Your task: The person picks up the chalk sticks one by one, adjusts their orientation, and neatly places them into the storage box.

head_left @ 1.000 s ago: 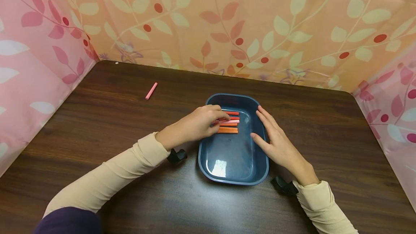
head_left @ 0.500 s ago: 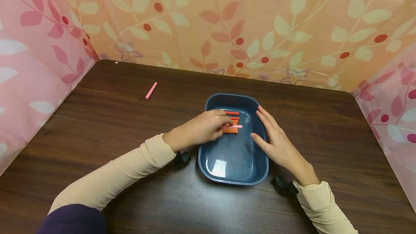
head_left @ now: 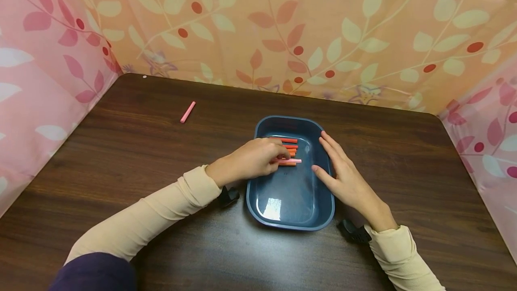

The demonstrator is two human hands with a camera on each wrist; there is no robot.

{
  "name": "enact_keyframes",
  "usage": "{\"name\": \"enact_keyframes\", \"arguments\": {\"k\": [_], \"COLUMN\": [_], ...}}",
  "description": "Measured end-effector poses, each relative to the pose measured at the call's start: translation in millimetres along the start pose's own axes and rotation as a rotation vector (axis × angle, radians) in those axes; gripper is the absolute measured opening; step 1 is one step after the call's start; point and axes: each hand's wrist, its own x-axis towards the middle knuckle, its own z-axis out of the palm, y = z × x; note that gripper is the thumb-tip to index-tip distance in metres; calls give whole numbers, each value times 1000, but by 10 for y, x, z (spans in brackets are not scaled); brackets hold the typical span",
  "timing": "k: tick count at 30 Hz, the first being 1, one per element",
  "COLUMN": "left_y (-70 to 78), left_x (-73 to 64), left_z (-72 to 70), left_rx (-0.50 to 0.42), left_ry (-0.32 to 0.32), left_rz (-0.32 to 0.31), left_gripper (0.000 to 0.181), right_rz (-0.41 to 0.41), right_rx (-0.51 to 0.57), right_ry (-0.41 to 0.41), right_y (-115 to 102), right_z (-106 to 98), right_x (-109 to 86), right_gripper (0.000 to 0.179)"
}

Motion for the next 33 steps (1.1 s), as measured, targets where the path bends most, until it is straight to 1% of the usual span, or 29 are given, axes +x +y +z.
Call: {"name": "enact_keyframes", "arguments": {"k": [6, 20, 27, 33], "left_y": [17, 50, 62, 57], "left_x": [16, 6, 15, 12], "left_z": [34, 42, 42, 43], "left_rx": [57, 111, 124, 114], "left_ry": [-20, -15, -37, -36], "left_rz": [0, -4, -36, -39], "left_gripper": [27, 25, 24, 29], "right_rz": [2, 8, 9, 4], "right_rx": [8, 14, 16, 13], "right_ry": [-3, -9, -11, -8], "right_y": [-9, -19, -14, -8], "right_z": [-8, -8, -7, -2], "right_x": [-2, 1, 2, 1], "right_gripper": [74, 74, 74, 73]}}
